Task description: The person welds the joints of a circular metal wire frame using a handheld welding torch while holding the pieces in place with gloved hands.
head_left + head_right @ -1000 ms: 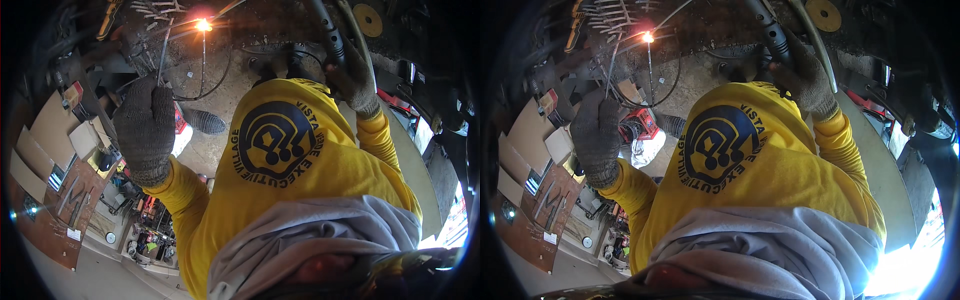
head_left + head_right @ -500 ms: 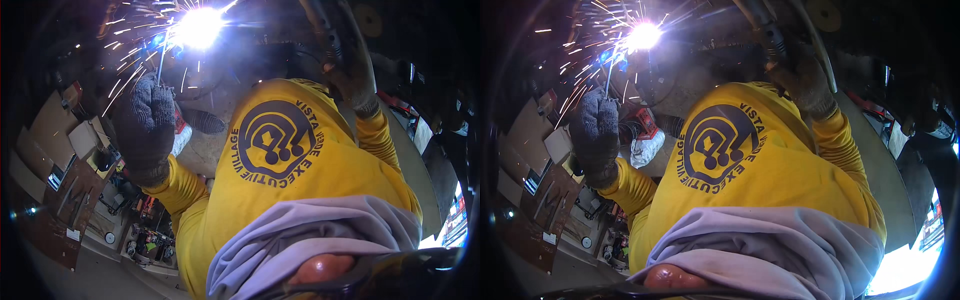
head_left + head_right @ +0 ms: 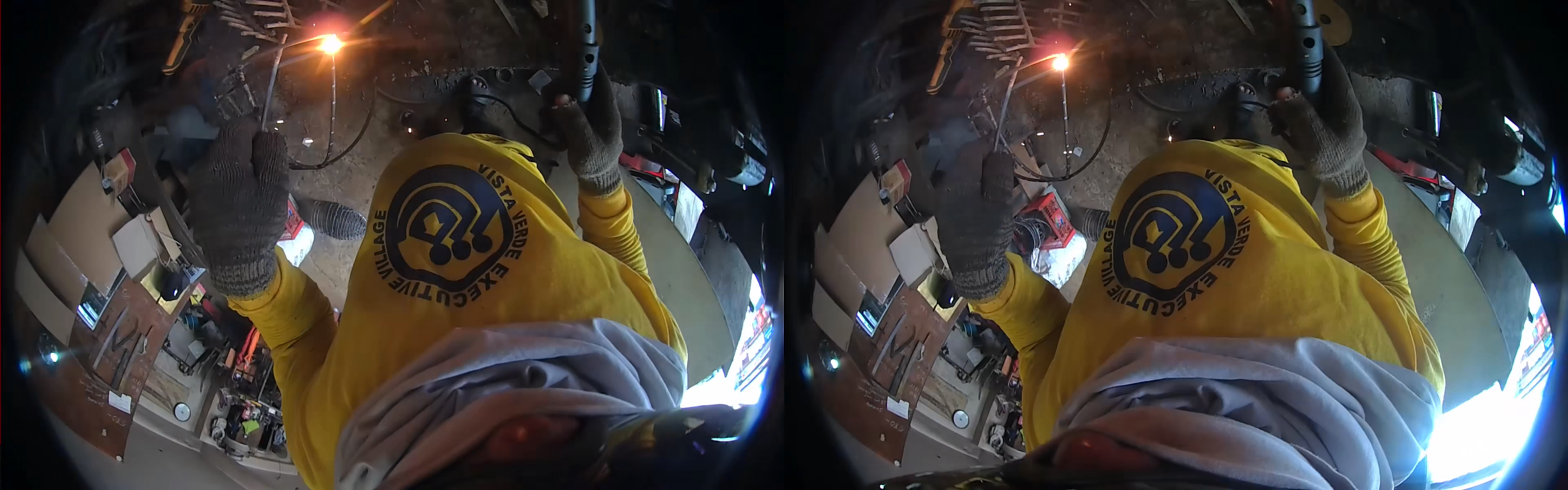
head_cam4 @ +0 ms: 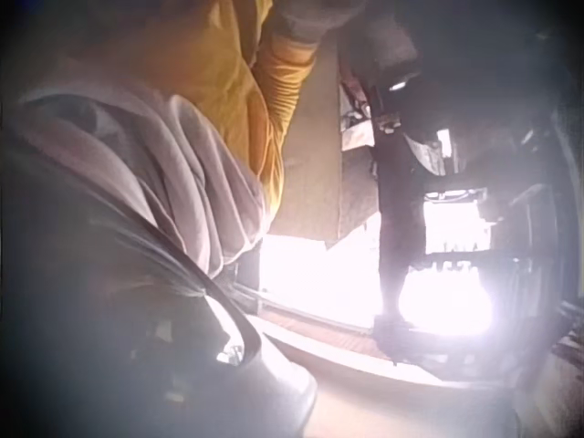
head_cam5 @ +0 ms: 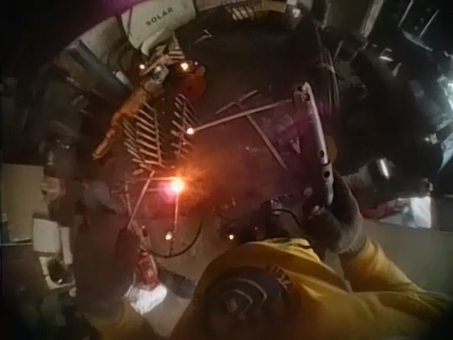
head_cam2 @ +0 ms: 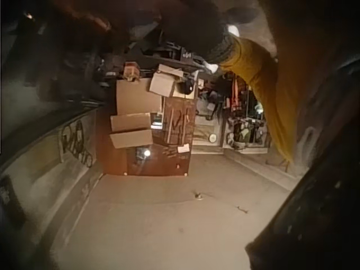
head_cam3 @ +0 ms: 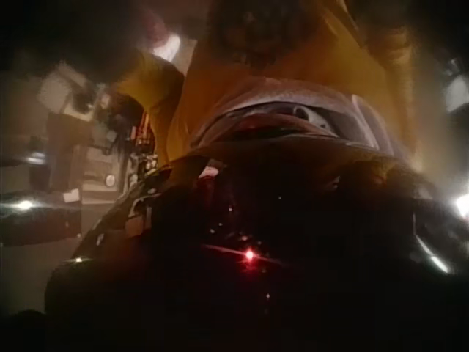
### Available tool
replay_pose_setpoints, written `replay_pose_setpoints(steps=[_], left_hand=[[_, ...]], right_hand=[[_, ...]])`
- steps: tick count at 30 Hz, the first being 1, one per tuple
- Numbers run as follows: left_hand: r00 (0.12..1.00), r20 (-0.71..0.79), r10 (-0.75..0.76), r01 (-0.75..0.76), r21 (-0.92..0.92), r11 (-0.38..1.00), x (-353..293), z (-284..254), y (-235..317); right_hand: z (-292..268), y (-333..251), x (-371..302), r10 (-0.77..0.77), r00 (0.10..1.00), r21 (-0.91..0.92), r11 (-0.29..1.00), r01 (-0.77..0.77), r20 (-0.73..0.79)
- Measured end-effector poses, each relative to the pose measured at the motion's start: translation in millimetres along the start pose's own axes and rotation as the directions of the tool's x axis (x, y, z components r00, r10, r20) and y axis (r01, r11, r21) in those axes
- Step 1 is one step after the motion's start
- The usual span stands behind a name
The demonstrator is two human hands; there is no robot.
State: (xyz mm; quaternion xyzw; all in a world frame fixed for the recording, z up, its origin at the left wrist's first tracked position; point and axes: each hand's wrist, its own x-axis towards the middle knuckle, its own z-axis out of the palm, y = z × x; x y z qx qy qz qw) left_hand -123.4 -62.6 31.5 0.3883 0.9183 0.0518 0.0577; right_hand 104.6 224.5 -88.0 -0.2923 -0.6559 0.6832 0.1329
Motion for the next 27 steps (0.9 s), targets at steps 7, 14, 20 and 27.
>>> replay_pose_setpoints(steps=[7,14,20,27], left_hand=[[0.995,0.034,0.098,-0.098,-0.012,0.995,3.9,-5.4,-15.9],[0.998,0.025,0.064,-0.063,-0.045,0.997,9.0,-4.3,-12.9],[0.988,-0.042,0.149,-0.150,-0.023,0.988,6.6,1.5,-23.4],[0.985,0.139,0.101,-0.092,-0.073,0.993,22.0,-30.6,-12.7]], right_hand=[[-15.9,-18.0,-7.9,-0.210,0.956,-0.018,0.977,0.211,-0.206],[-54.5,-43.8,-14.1,-0.391,0.733,-0.194,0.919,0.343,-0.557],[-86.8,-51.8,-27.5,-0.482,0.497,-0.356,0.874,0.331,-0.721],[-110.4,-44.8,-35.2,-0.438,0.451,-0.248,0.873,0.420,-0.777]])
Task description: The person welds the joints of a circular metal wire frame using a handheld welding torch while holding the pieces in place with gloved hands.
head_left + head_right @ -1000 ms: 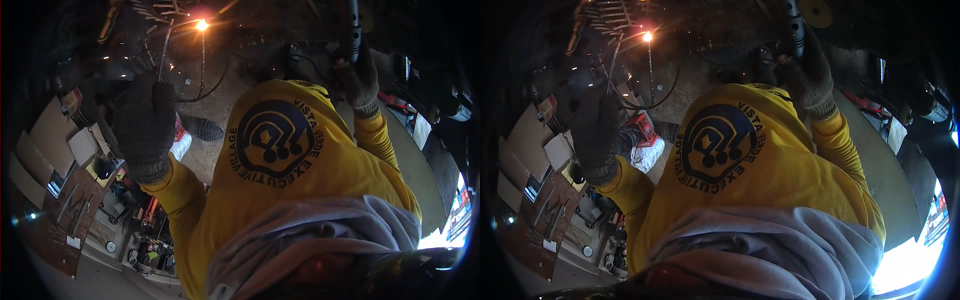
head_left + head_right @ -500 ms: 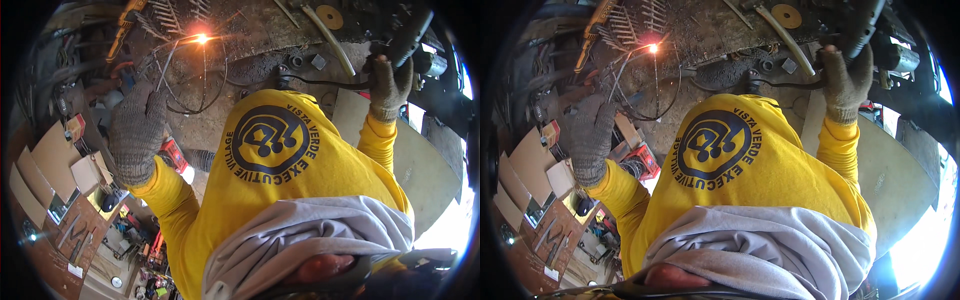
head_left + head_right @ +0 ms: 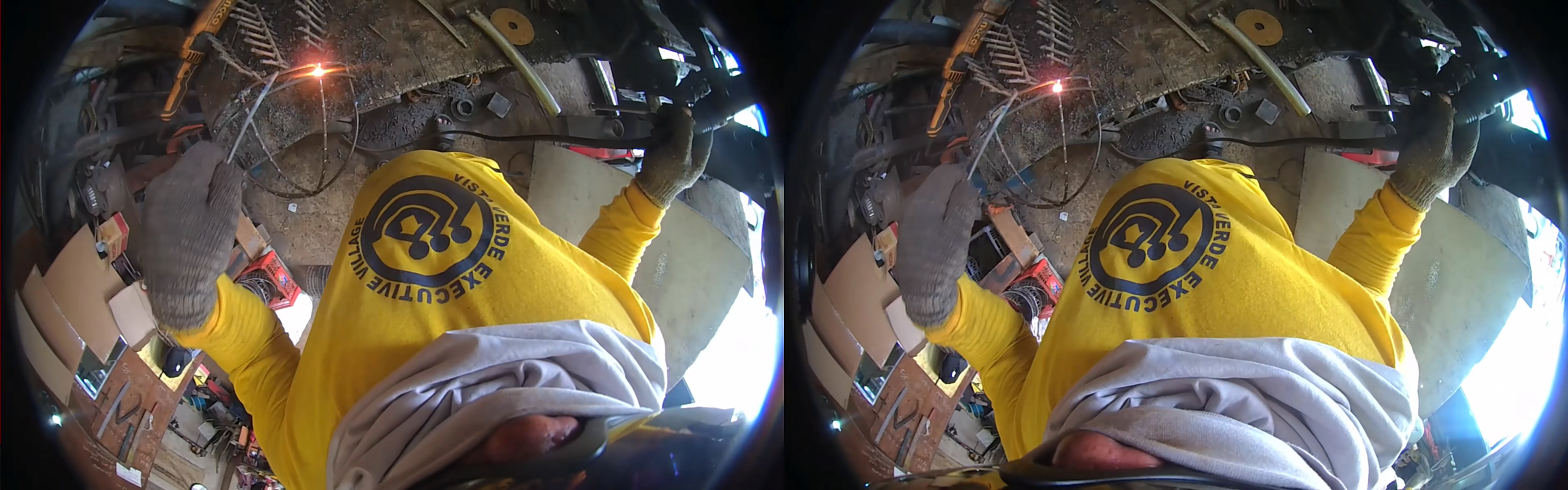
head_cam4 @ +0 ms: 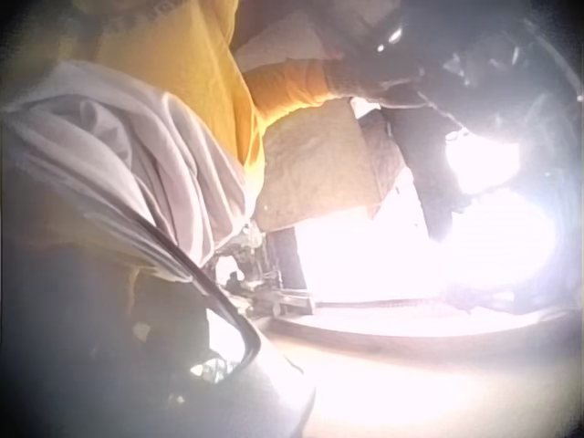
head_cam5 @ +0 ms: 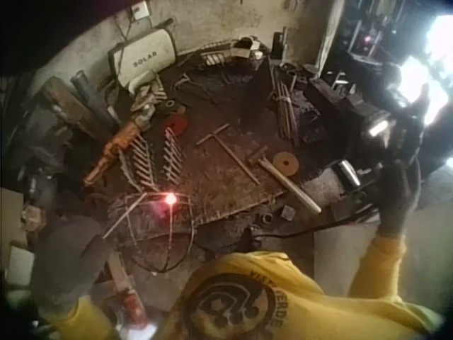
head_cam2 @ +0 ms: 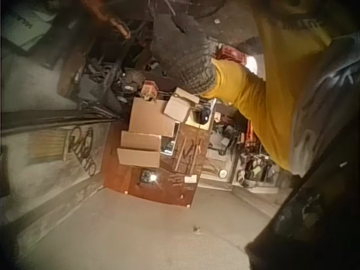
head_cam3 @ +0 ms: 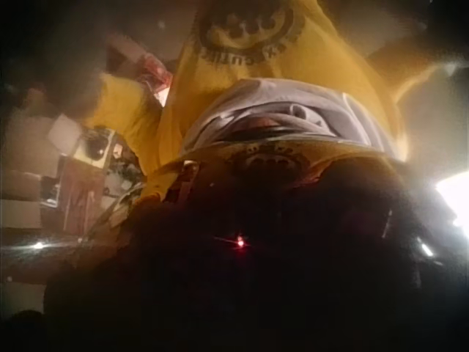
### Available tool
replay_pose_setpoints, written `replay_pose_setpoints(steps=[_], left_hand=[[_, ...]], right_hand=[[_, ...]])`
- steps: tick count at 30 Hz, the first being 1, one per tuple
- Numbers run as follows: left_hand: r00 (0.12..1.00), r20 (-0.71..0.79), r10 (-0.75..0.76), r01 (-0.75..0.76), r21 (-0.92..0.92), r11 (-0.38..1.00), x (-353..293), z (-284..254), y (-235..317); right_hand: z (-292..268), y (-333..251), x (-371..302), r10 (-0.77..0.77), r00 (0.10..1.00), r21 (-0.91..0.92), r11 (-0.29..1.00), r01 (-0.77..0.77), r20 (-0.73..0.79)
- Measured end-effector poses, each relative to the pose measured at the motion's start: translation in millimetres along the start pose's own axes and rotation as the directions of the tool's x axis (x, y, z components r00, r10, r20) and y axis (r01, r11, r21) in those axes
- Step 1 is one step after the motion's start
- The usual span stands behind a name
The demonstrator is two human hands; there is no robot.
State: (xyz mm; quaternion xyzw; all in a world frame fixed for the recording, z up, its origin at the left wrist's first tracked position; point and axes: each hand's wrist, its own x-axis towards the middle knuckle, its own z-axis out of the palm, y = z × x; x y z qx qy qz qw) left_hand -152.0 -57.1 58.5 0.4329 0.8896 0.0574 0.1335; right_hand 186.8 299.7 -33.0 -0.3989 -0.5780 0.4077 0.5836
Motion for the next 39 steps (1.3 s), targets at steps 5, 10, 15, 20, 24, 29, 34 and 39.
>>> replay_pose_setpoints(steps=[5,10,15,20,24,29,34,39], left_hand=[[0.970,-0.091,0.226,-0.229,-0.033,0.973,-15.7,7.4,-1.5],[0.898,-0.120,0.423,-0.424,0.012,0.905,4.2,48.4,14.6],[1.000,-0.016,-0.013,0.003,-0.510,0.860,2.4,66.4,50.9],[0.987,-0.139,0.079,-0.096,-0.120,0.988,0.8,76.7,57.9],[0.999,-0.041,-0.024,0.028,0.103,0.994,-0.4,75.4,69.6],[0.978,0.155,-0.141,0.099,0.251,0.963,31.2,67.9,101.3],[0.921,0.306,-0.242,0.117,0.375,0.920,49.4,53.8,129.8],[0.953,0.237,-0.188,0.061,0.458,0.887,48.5,66.5,112.3]], right_hand=[[-34.7,40.7,25.9,-0.425,0.887,-0.569,0.690,0.447,0.181],[-21.1,31.4,46.1,-0.125,0.975,-0.194,0.977,0.088,-0.186],[-53.4,76.3,66.1,-0.436,0.889,-0.708,0.585,0.396,0.136],[-21.5,58.8,55.4,-0.265,0.944,-0.441,0.884,0.156,-0.196],[-17.4,63.1,62.0,-0.074,0.937,-0.142,0.989,0.026,-0.342],[-12.8,68.0,58.9,-0.058,0.917,-0.121,0.993,0.011,-0.395],[-29.1,80.1,65.8,-0.076,0.947,-0.144,0.989,0.032,-0.311],[-41.7,75.1,54.5,-0.115,0.958,-0.139,0.987,0.080,-0.263]])
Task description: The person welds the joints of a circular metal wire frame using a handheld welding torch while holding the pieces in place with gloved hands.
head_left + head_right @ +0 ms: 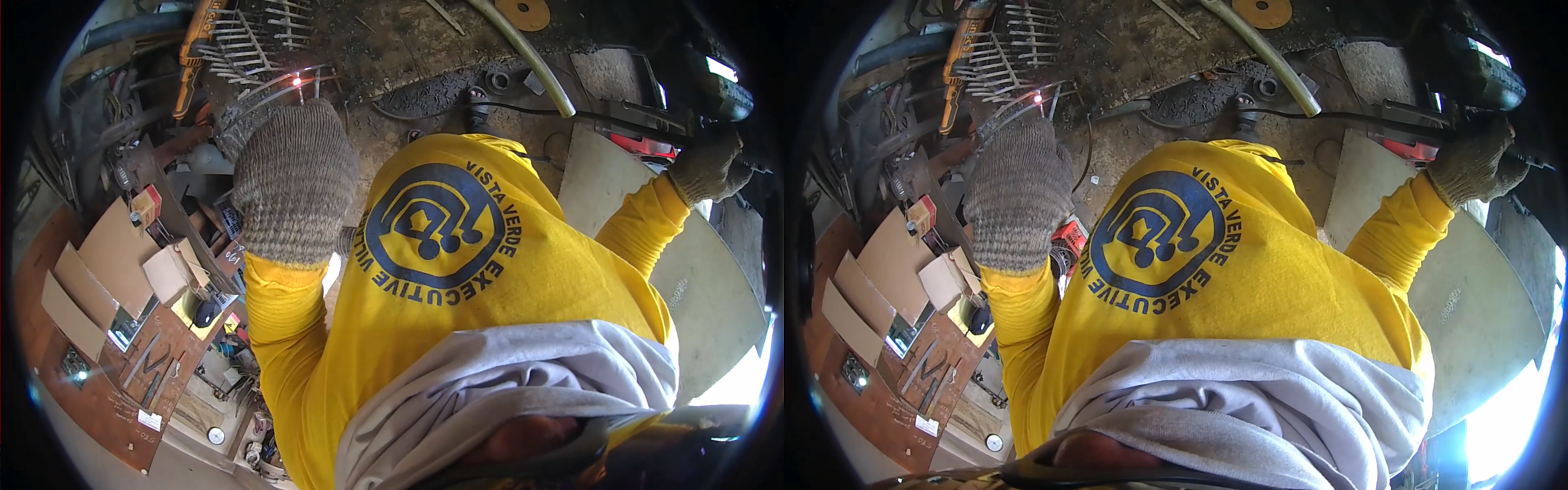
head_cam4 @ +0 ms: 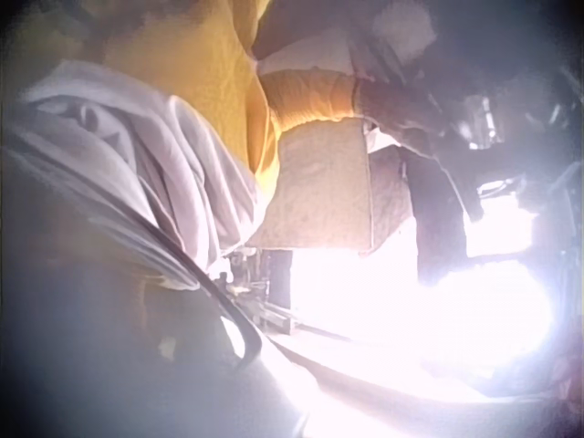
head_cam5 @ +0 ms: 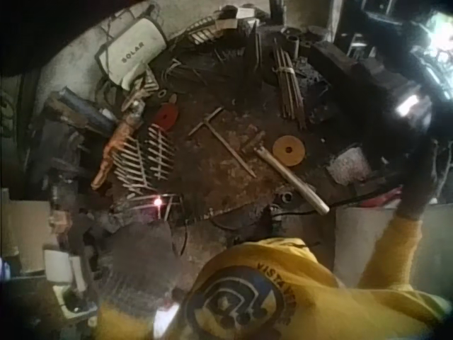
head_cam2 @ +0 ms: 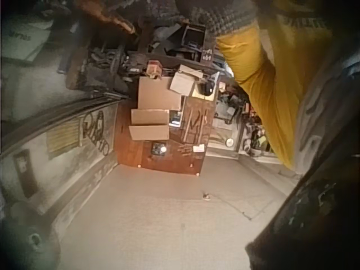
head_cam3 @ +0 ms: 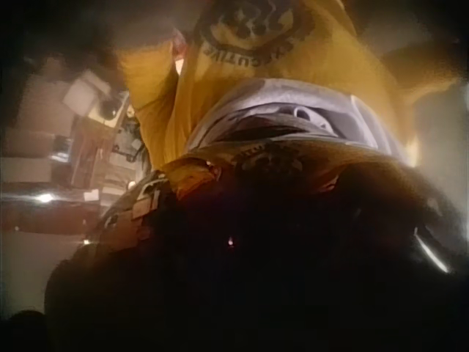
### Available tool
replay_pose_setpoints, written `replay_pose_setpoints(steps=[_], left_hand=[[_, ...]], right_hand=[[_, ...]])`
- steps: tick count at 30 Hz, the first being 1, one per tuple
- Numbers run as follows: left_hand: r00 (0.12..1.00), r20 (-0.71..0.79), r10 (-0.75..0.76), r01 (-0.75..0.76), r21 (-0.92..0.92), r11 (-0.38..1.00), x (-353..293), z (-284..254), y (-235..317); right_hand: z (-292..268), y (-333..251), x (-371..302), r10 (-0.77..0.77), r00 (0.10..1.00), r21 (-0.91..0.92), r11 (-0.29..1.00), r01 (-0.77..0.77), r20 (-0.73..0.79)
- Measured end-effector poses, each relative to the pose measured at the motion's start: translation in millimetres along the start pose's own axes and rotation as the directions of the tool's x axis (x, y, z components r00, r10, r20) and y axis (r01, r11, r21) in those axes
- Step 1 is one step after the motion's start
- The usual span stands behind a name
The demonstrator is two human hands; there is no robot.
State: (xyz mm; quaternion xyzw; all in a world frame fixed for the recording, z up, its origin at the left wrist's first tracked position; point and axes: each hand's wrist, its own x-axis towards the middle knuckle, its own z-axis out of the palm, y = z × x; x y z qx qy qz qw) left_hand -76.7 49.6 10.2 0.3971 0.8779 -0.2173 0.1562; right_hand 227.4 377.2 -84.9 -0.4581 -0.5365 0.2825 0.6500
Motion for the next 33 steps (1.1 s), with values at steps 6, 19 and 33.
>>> replay_pose_setpoints(steps=[6,19,33], left_hand=[[0.999,-0.050,0.007,-0.004,0.062,0.998,-0.9,14.0,-6.5],[0.991,-0.123,0.053,-0.037,0.129,0.991,13.9,27.7,-13.1],[0.995,-0.073,0.064,-0.059,0.068,0.996,15.8,32.1,-23.2]], right_hand=[[-31.6,19.4,19.1,-0.513,0.752,-0.582,0.487,0.652,0.414],[-14.4,14.1,-1.4,-0.348,0.914,-0.338,0.852,0.401,0.206],[-8.6,10.4,-1.6,-0.340,0.923,-0.271,0.885,0.379,0.180]])
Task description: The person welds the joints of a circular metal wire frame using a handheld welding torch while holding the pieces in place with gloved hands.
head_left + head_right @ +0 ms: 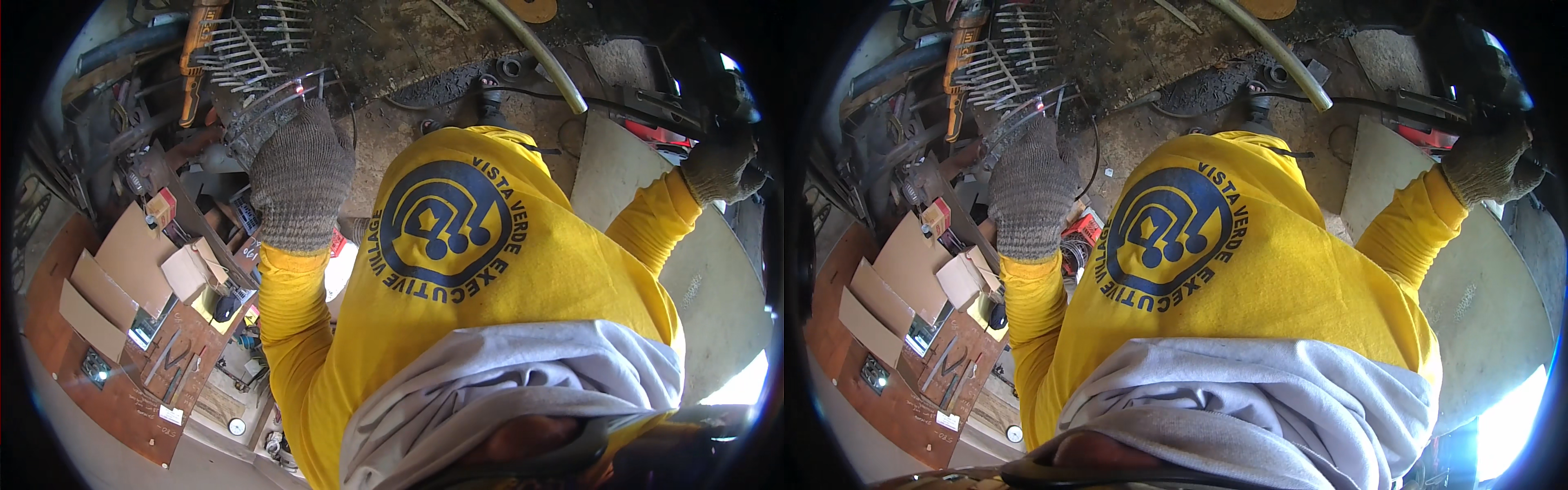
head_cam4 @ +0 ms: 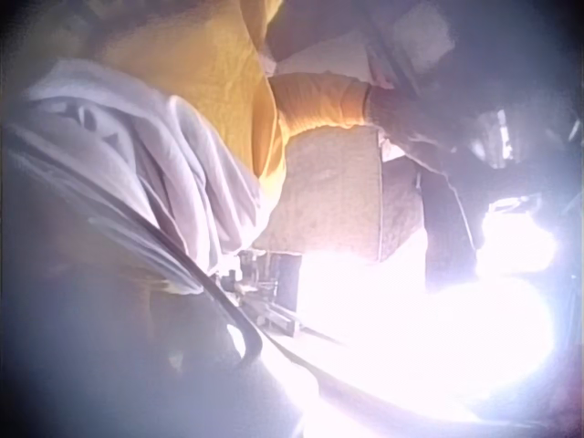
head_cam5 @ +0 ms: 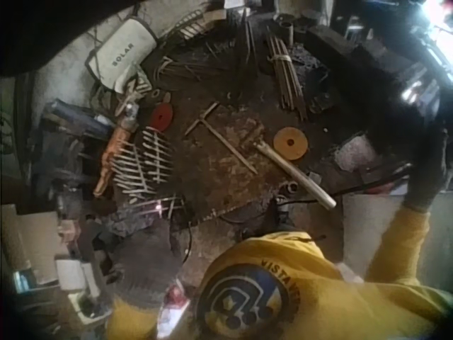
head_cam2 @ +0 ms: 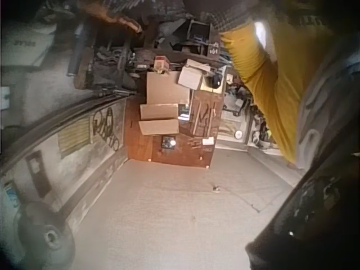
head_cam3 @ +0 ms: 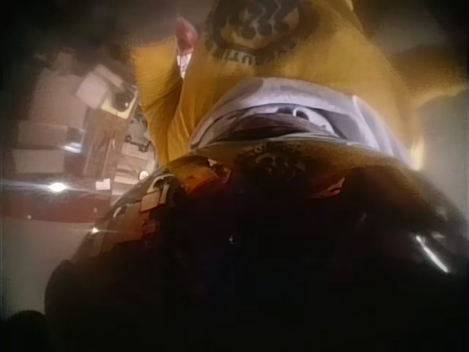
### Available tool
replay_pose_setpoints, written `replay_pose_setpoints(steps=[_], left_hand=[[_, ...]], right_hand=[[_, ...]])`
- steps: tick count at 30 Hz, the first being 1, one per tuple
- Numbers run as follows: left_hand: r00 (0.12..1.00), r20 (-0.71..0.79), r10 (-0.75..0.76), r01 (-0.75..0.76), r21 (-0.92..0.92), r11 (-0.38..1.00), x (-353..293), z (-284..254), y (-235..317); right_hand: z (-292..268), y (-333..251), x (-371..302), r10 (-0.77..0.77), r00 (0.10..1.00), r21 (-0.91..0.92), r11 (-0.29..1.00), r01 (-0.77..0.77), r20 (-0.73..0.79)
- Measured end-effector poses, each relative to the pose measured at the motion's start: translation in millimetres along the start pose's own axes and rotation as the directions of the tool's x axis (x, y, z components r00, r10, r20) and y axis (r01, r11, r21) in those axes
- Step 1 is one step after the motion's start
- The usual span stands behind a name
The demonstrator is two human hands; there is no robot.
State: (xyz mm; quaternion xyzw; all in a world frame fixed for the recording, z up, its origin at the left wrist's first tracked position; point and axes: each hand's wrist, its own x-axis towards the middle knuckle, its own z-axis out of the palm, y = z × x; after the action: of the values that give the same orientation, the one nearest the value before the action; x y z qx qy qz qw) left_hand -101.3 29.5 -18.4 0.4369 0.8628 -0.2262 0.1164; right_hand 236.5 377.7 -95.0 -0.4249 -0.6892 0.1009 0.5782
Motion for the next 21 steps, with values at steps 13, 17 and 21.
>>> replay_pose_setpoints(steps=[13,17,21], left_hand=[[0.995,0.097,0.003,0.000,-0.027,1.000,-6.9,-43.5,-8.0],[0.975,0.044,0.218,-0.215,-0.073,0.974,-33.2,-60.2,-21.5],[0.991,-0.002,0.134,-0.103,-0.649,0.754,-62.5,-38.2,-30.4]], right_hand=[[9.7,-2.7,-1.3,0.070,0.997,0.077,0.995,-0.069,-0.014],[-1.7,-1.3,0.0,0.118,0.992,0.094,0.989,-0.113,-0.054],[-5.1,-4.1,4.0,0.223,0.973,0.223,0.953,-0.206,-0.054]])
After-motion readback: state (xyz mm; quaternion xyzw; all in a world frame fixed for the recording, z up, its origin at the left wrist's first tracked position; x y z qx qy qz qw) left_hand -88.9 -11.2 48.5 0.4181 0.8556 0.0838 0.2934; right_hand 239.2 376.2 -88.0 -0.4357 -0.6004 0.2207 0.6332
